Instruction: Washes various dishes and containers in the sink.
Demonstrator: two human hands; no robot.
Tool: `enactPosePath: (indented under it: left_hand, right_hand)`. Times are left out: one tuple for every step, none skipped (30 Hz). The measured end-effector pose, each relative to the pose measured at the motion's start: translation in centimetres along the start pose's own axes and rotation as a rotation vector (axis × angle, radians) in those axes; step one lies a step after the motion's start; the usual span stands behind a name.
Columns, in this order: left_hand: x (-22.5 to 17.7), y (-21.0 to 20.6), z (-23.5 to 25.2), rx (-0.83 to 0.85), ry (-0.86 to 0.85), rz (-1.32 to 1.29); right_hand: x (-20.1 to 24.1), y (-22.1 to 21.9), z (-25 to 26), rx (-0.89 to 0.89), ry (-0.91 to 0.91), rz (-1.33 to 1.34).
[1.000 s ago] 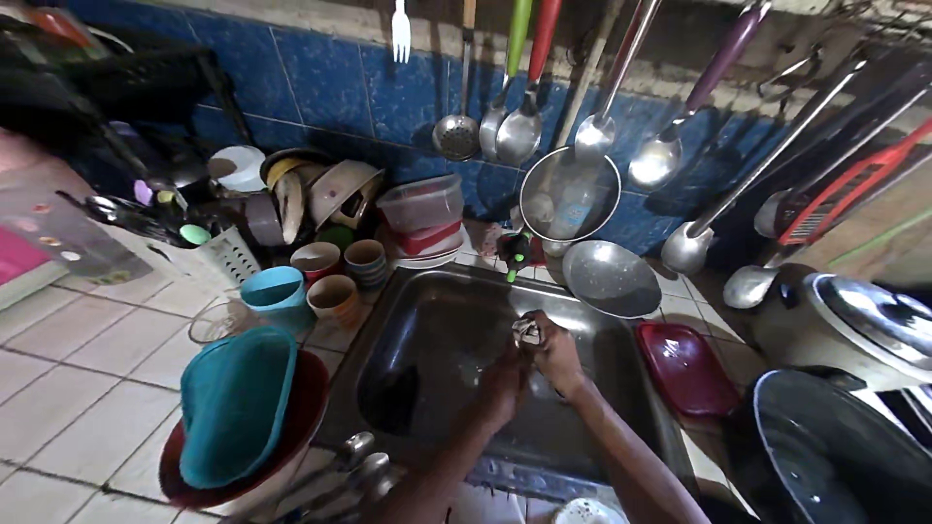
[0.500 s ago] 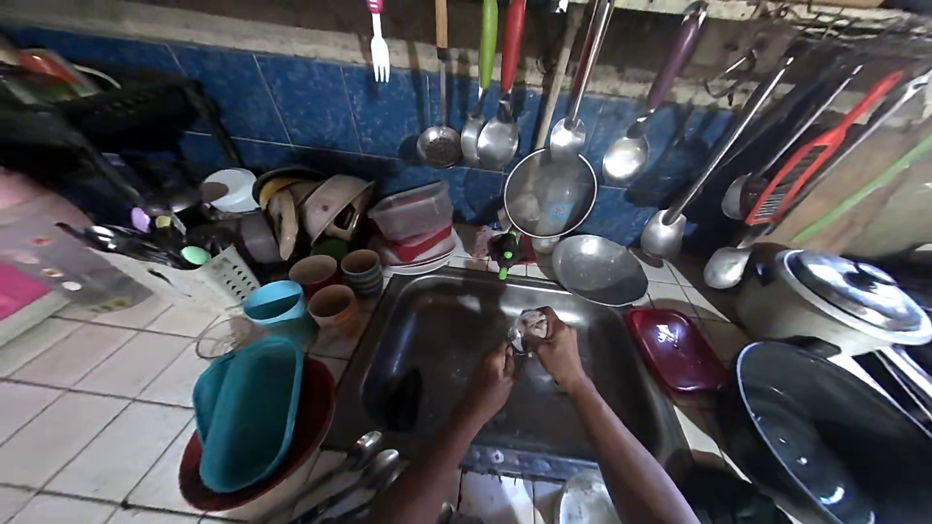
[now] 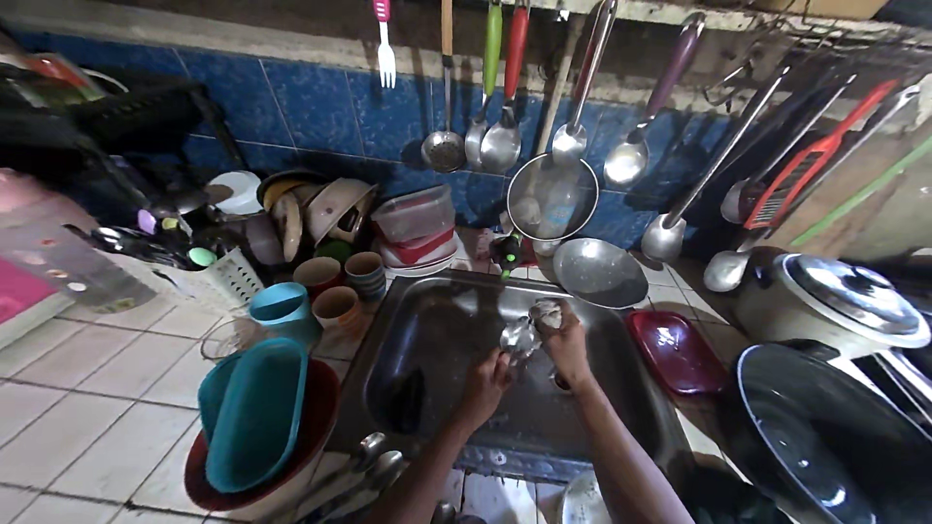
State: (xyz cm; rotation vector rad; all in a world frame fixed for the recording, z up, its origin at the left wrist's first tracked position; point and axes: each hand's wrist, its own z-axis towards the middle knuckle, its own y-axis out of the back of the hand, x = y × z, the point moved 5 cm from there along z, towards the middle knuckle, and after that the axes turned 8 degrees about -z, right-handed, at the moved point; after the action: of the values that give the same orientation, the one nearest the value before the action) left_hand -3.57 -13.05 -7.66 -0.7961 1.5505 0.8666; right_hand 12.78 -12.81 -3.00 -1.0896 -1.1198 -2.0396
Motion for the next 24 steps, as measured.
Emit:
enactPosePath:
  left_hand:
    - [0.2, -0.2, -0.3, 0.046, 0.043, -0.122]
    - [0.2, -0.7, -0.5, 0.100, 0.088, -0.255]
    - [0.2, -1.2, -0.5, 0.138, 0.117, -0.380]
    - [0.0, -1.6, -0.4, 0.149, 0.109, -0.488]
    - [-0.3, -1.8, -0.2, 0.138, 0.081, -0.567]
    - [-0.7, -1.6, -0.1, 0.110, 0.051, -0.617]
    - [-0.9, -1.2, -0.1, 0.064, 0.029, -0.631]
    - [-1.0, -0.5, -0.2, -0.006, 0.019, -0.616]
    - [-1.0, 0.5, -0.3, -0.087, 0.027, -0.553]
    - [-0.8, 1.6, -0.7, -0.151, 0.042, -0.433]
    - [-0.5, 2.8, -1.3, -0.173, 0.047, -0.248]
    - [-0.4, 4.1, -2.0, -0.160, 0.040, -0.030]
    - [-0.3, 5.6, -2.9, -0.124, 0.050, 0.177]
    - [0.1, 7.1, -4.3, -0.101, 0.078, 0.332]
    - [0.6, 8.6, -6.0, -0.101, 0.134, 0.438]
    - [1.3, 10.0, -7.9, -0.131, 0.193, 0.508]
    - [1.9, 11.2, -9.8, -0.184, 0.243, 0.561]
    - [2.5, 12.3, -11.5, -0.241, 0.271, 0.615]
    - [3.2, 13.2, -13.0, -0.300, 0.258, 0.663]
    - [3.9, 13.7, -14.2, -0.341, 0.231, 0.710]
    - [4.4, 14.0, -15.0, -0.359, 0.209, 0.744]
    - [4.8, 14.1, -15.5, -0.358, 0.204, 0.766]
    - [5.3, 14.0, -15.7, -0.352, 0.202, 0.789]
    - [5.8, 14.0, -15.8, -0.357, 0.183, 0.813]
  right_hand:
    - [-0.4, -0.4, 0.2, 0.042, -0.093, 0.257]
    - [-0.6, -1.2, -0.1, 0.101, -0.202, 0.552]
    - [-0.4, -2.3, -0.7, 0.167, -0.306, 0.800]
    - [-0.1, -3.4, -1.5, 0.216, -0.387, 0.961]
    - [0.2, -4.3, -2.3, 0.218, -0.445, 1.012]
    - [0.5, -5.0, -3.1, 0.183, -0.465, 0.999]
    - [0.7, -5.3, -3.9, 0.134, -0.445, 0.924]
    - [0.8, -5.5, -4.5, 0.113, -0.390, 0.800]
    - [0.9, -5.6, -5.1, 0.146, -0.327, 0.657]
    - [0.5, -5.9, -5.6, 0.222, -0.275, 0.527]
    - [-0.1, -6.1, -5.8, 0.307, -0.259, 0.432]
    - [-1.1, -6.1, -5.5, 0.378, -0.271, 0.356]
    - [-2.6, -5.8, -4.8, 0.410, -0.316, 0.288]
    - [-4.3, -5.1, -3.7, 0.408, -0.377, 0.243]
    - [-6.2, -4.1, -2.4, 0.372, -0.435, 0.210]
    - [-8.0, -2.9, -1.0, 0.319, -0.480, 0.170]
    - [-9.7, -1.5, 0.6, 0.270, -0.515, 0.100]
    - [-11.3, -0.5, 2.0, 0.250, -0.542, 0.019]
    - [-12.7, 0.2, 3.3, 0.257, -0.554, -0.069]
    - [-14.2, 0.4, 4.5, 0.280, -0.551, -0.167]
    - [-15.4, 0.3, 5.6, 0.317, -0.548, -0.263]
    - [-16.4, -0.3, 6.6, 0.359, -0.531, -0.356]
    - [-17.3, -1.0, 7.5, 0.406, -0.503, -0.444]
    - [-17.9, -1.9, 8.1, 0.450, -0.464, -0.520]
